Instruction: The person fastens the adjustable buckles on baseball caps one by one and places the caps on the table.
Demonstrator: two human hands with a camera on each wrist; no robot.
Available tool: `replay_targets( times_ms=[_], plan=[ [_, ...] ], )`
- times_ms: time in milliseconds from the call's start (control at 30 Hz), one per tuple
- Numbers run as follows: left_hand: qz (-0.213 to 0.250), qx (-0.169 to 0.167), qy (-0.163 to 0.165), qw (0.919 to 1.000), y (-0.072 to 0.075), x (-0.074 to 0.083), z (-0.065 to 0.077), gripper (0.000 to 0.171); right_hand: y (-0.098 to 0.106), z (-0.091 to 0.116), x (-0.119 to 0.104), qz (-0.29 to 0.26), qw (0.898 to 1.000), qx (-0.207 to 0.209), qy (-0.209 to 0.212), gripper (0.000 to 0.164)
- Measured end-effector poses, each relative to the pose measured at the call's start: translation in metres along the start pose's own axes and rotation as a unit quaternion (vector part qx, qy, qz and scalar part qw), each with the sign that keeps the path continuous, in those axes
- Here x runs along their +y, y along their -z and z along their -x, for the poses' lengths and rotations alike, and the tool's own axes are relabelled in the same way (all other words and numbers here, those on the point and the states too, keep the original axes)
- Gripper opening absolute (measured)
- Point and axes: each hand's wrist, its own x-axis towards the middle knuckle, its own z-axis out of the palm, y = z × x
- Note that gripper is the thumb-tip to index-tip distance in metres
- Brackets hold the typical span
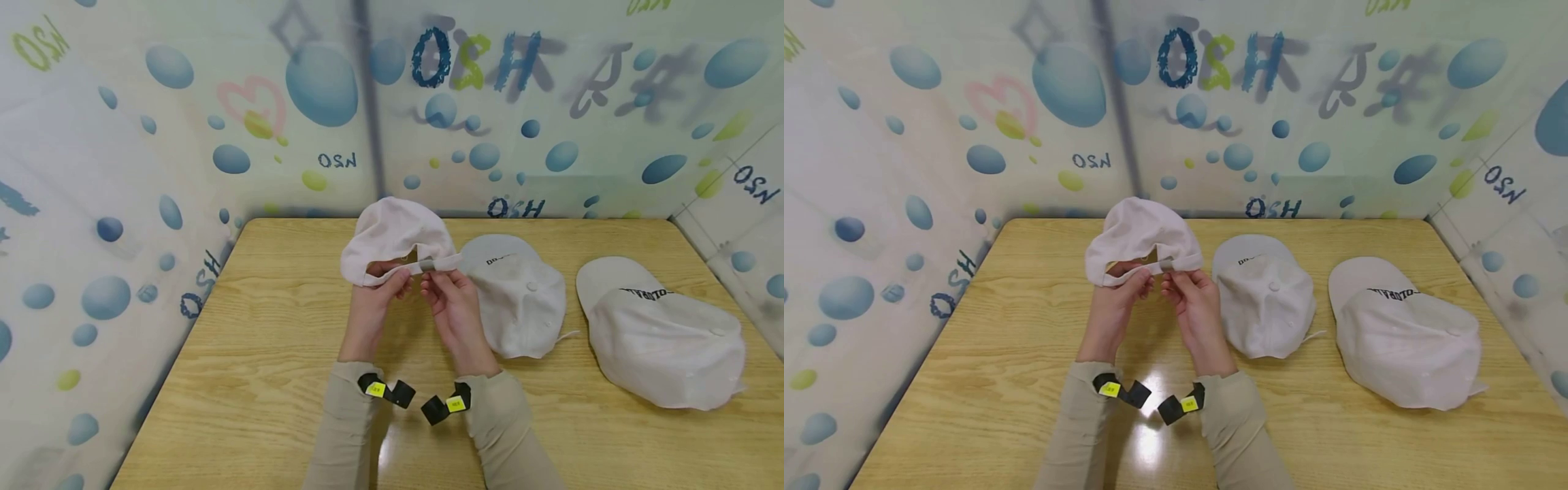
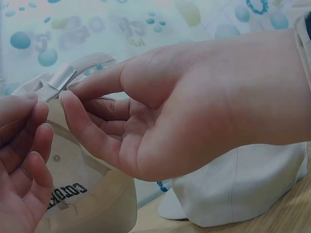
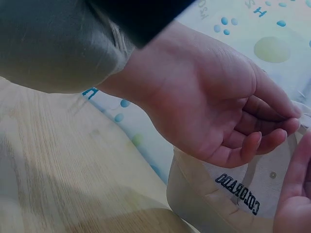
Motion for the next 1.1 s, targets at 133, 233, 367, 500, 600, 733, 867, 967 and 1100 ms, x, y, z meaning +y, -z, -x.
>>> replay_targets(
  times_ms=[133,233,367,500,600,733,867,967,1100],
  plan=[
    [0.000,0.005,-0.002,1.0000,0.016,-0.038,-0.009,0.021,0.000,0.000,0.001,0.000,1.000,-0.001,-0.001,0.006],
    [0.008,-0.001,-0.006,0.9999,0.012,-0.031,-0.008,0.018,0.000,0.000,0.001,-0.001,1.000,-0.001,0.000,0.007],
    [0.010,-0.003,0.000,0.9999,-0.003,-0.003,-0.002,0.018,0.000,-0.001,0.002,0.002,1.000,0.005,0.000,0.009],
    [0.016,0.002,0.013,0.9998,-0.024,0.040,0.010,0.020,0.000,-0.002,0.003,0.015,1.000,0.014,0.002,0.010],
    [0.011,-0.010,0.004,0.9999,-0.025,0.044,0.011,0.017,0.000,-0.002,0.003,0.031,0.999,0.009,0.005,0.010],
    [-0.021,-0.026,-0.008,0.9994,-0.006,0.006,0.001,0.016,-0.001,-0.001,0.003,0.048,0.999,0.000,0.008,0.008],
    [-0.029,-0.026,-0.002,0.9992,-0.001,-0.007,-0.002,0.015,-0.001,-0.001,0.003,0.053,0.999,-0.001,0.008,0.007],
    [-0.022,-0.021,0.003,0.9995,0.000,-0.014,-0.003,0.018,0.000,-0.001,0.003,0.046,0.999,-0.002,0.008,0.007],
    [-0.016,-0.020,0.009,0.9996,0.004,-0.023,-0.004,0.029,0.000,-0.001,0.002,0.022,1.000,-0.001,0.003,0.006]
  ],
)
